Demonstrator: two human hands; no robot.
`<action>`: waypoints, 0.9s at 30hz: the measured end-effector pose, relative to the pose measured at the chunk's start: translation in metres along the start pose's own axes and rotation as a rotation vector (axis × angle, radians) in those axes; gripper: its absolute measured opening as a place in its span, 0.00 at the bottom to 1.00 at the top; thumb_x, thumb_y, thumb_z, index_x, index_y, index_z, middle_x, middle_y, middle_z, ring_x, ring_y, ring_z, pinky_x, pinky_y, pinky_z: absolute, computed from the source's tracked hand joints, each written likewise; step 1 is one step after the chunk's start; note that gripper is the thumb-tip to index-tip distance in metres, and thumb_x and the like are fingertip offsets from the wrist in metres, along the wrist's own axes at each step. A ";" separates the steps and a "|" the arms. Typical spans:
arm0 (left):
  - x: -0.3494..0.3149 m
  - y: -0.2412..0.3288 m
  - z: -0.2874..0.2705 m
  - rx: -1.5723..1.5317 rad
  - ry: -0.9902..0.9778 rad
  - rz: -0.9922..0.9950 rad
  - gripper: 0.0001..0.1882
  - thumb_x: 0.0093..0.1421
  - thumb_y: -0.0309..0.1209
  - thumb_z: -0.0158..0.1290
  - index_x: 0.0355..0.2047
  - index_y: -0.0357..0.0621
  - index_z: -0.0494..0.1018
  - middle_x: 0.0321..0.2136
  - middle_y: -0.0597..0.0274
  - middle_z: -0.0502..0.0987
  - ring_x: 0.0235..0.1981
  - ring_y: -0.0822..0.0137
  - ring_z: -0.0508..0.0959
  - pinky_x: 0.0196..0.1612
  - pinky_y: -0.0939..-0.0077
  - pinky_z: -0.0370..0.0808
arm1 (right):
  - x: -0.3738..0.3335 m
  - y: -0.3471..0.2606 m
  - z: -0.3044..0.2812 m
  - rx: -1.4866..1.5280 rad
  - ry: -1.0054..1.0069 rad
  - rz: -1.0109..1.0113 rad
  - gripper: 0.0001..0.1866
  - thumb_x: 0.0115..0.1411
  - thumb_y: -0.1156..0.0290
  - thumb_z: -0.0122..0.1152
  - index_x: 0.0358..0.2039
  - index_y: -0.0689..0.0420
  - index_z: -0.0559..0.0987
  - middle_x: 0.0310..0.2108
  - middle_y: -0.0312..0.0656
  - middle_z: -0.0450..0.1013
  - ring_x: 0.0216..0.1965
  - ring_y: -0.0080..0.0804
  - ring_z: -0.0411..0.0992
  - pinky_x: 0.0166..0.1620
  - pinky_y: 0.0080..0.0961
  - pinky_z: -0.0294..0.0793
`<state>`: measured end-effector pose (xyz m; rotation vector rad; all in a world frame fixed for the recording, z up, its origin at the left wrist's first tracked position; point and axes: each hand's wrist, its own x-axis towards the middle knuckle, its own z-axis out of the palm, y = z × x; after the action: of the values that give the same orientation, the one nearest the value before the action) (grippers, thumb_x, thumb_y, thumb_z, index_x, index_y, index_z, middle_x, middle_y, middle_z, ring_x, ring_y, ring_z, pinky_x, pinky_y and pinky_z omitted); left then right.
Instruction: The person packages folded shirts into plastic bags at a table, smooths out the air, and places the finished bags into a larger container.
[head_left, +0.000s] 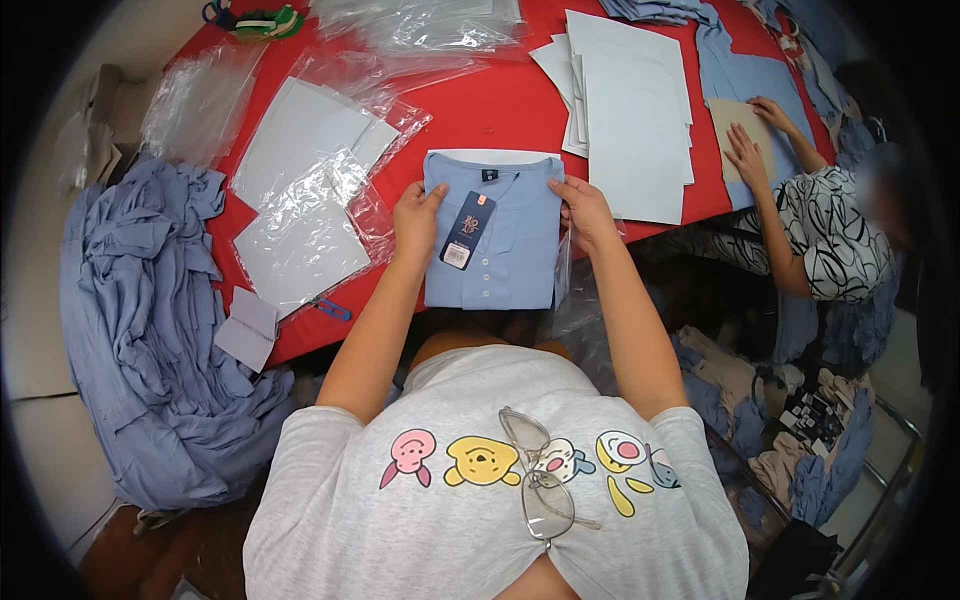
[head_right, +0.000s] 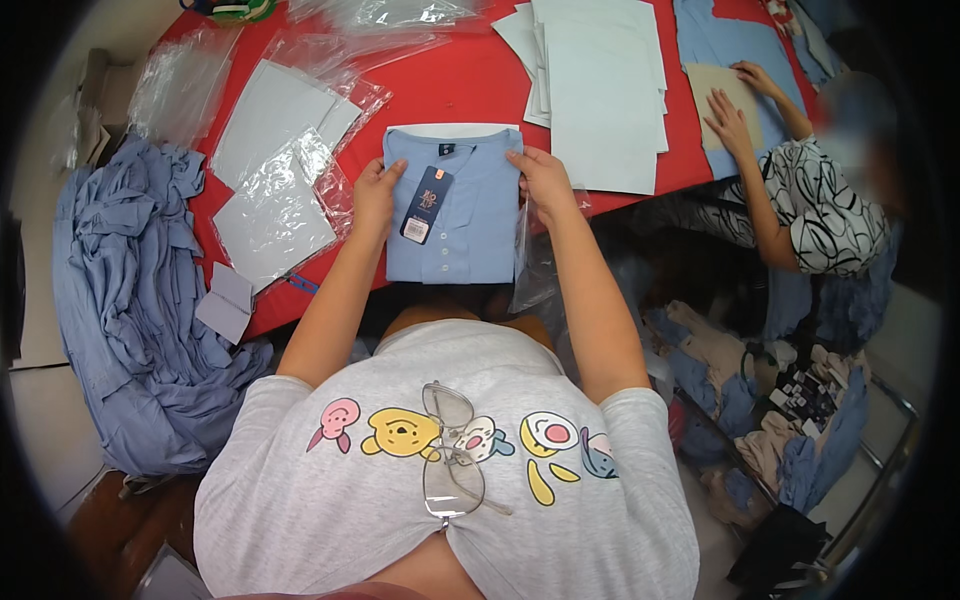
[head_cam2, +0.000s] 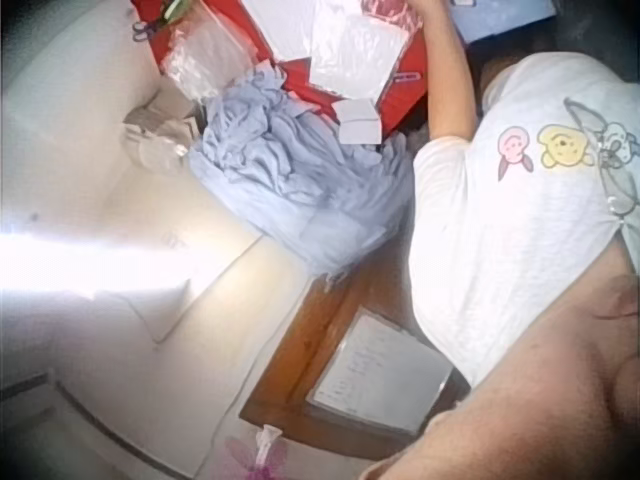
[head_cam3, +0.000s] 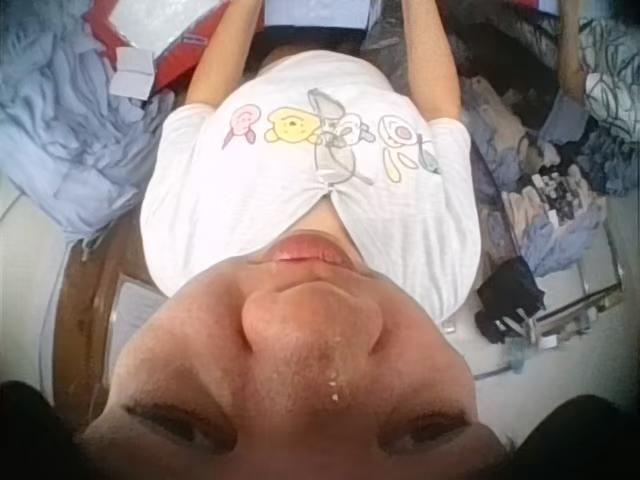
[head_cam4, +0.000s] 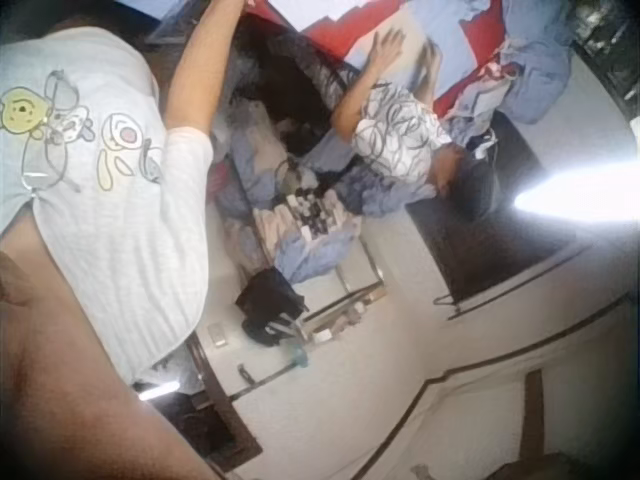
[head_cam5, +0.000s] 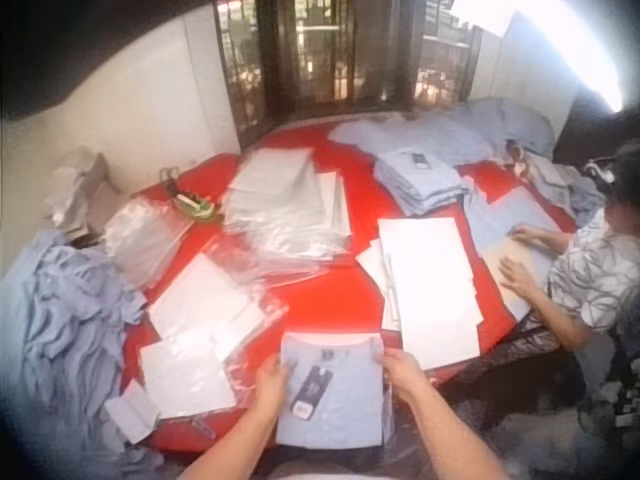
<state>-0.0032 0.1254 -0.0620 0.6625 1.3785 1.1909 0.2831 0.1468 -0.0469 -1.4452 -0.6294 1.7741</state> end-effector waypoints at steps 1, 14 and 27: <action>0.002 0.000 -0.001 -0.036 -0.018 -0.024 0.12 0.72 0.30 0.58 0.48 0.33 0.76 0.34 0.59 0.84 0.32 0.75 0.81 0.37 0.80 0.76 | 0.001 -0.001 -0.002 0.052 -0.051 0.017 0.07 0.71 0.67 0.64 0.42 0.56 0.84 0.25 0.25 0.72 0.22 0.11 0.60 0.28 0.15 0.60; 0.002 0.002 0.014 0.648 0.243 0.173 0.17 0.71 0.38 0.59 0.49 0.37 0.75 0.39 0.53 0.77 0.39 0.57 0.78 0.44 0.65 0.75 | 0.009 -0.012 0.049 -1.104 0.572 -0.316 0.18 0.72 0.57 0.60 0.34 0.61 0.79 0.31 0.51 0.80 0.38 0.56 0.80 0.42 0.50 0.76; 0.021 0.017 0.088 1.241 -0.269 0.980 0.32 0.67 0.46 0.62 0.69 0.53 0.72 0.67 0.49 0.69 0.71 0.46 0.65 0.75 0.40 0.55 | -0.152 0.079 -0.021 -0.389 -0.349 0.467 0.17 0.67 0.61 0.72 0.48 0.60 0.87 0.36 0.38 0.86 0.22 0.20 0.67 0.29 0.20 0.66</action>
<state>0.0718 0.1740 -0.0405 2.4727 1.4832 0.7172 0.2967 -0.0234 -0.0219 -1.6488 -0.9113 2.4038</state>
